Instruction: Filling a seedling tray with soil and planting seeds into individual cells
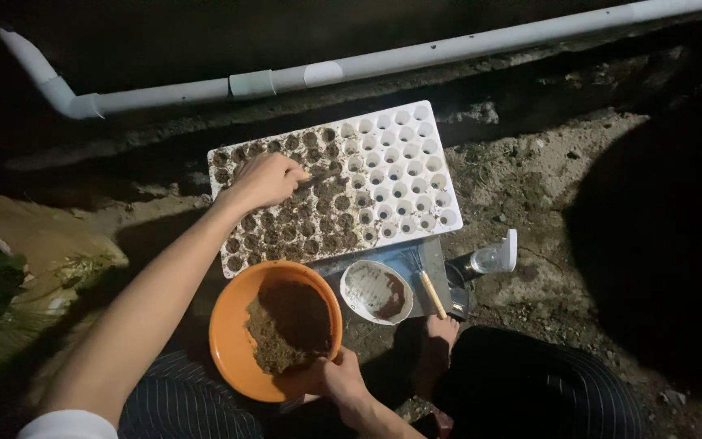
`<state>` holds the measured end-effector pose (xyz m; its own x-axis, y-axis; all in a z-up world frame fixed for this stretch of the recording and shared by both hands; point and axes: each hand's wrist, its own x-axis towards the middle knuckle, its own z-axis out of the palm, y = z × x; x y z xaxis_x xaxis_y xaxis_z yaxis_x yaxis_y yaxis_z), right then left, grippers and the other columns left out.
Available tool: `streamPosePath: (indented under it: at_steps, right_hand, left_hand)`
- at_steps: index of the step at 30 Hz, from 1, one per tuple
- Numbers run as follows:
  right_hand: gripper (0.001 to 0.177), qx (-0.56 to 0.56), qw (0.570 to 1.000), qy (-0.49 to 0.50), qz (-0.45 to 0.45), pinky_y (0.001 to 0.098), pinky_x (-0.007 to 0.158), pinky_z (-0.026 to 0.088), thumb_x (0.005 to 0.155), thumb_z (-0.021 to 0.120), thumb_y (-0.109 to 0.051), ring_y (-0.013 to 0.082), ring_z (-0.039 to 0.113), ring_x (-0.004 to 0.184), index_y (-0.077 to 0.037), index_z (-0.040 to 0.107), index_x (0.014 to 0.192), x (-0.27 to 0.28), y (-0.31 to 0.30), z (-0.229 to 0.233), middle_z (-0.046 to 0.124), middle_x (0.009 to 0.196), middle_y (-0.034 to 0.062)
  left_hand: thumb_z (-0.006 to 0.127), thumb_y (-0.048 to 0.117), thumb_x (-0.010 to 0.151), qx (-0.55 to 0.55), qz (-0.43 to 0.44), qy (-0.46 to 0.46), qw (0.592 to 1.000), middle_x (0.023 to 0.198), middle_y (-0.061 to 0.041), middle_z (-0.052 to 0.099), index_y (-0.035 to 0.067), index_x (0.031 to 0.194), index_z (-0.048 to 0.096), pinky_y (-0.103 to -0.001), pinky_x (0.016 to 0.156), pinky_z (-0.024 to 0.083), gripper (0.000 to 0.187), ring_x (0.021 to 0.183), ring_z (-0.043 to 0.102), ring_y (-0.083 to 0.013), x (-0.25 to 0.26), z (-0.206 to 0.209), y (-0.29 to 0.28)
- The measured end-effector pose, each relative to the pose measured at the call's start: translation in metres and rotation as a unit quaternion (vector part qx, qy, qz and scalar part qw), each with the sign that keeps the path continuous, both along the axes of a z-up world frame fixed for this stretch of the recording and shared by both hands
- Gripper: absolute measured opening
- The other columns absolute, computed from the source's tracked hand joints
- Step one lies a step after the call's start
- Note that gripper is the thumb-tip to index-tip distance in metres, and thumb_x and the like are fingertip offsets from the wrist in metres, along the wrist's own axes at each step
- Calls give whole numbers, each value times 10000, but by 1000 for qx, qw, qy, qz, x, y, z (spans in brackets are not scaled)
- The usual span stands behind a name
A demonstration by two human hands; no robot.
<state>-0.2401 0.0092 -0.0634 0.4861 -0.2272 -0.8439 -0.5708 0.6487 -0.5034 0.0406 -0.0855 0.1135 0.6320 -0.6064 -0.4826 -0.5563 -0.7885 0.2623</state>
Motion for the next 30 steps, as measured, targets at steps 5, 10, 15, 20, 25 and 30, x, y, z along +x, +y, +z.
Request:
streamPosePath:
  at_steps: [5,10,15,20,25,30]
  right_hand:
    - [295,2,999,-18,-28,293,641,552,743,532,-31,157,648,744,-24,715,975,0,9,-24,706,846,75]
    - [333,61,997,-14,-52,362,686,631,827,485,12,216,714,825,-1,721,1061,3,-1,8,744,957,119]
    - [344,-7,1000,-3,10,280,749,561,773,504,-31,140,665,848,-43,743,1021,2,1,-2,739,931,48]
    - [344,6,1000,13,28,290,777,529,818,519,-53,157,662,878,-78,722,1093,3,1,-11,736,986,49]
    - [320,0,1000,-7,-6,273,714,538,756,525,-26,143,655,800,-50,722,1008,1,-1,1,730,899,49]
    - [424,20,1000,-23,-6,291,743,554,744,489,-10,153,661,841,-46,749,1077,3,-5,17,743,943,60]
  left_hand:
    - [459,218,1091,0,-53,-40,998,585,19,469,144,841,707,-289,502,328,360,486,348,-122,25,-39,7]
    - [476,267,1079,-11,-38,-35,999,633,20,570,202,1100,765,-263,458,305,297,478,386,-111,24,-42,7]
    - [521,-44,1054,-59,-161,-168,971,840,-119,646,90,953,711,-293,387,503,253,528,553,-183,24,-73,7]
    - [464,126,1109,-131,-69,-80,986,891,-101,576,29,1050,677,-275,477,416,241,625,497,-177,21,-110,20]
    - [480,114,1097,-175,-31,-64,982,890,-113,563,6,1117,670,-258,422,348,220,536,431,-141,10,-110,23]
    - [481,149,1093,-172,-72,-106,977,902,-120,545,7,1106,674,-315,489,379,240,617,434,-187,10,-103,27]
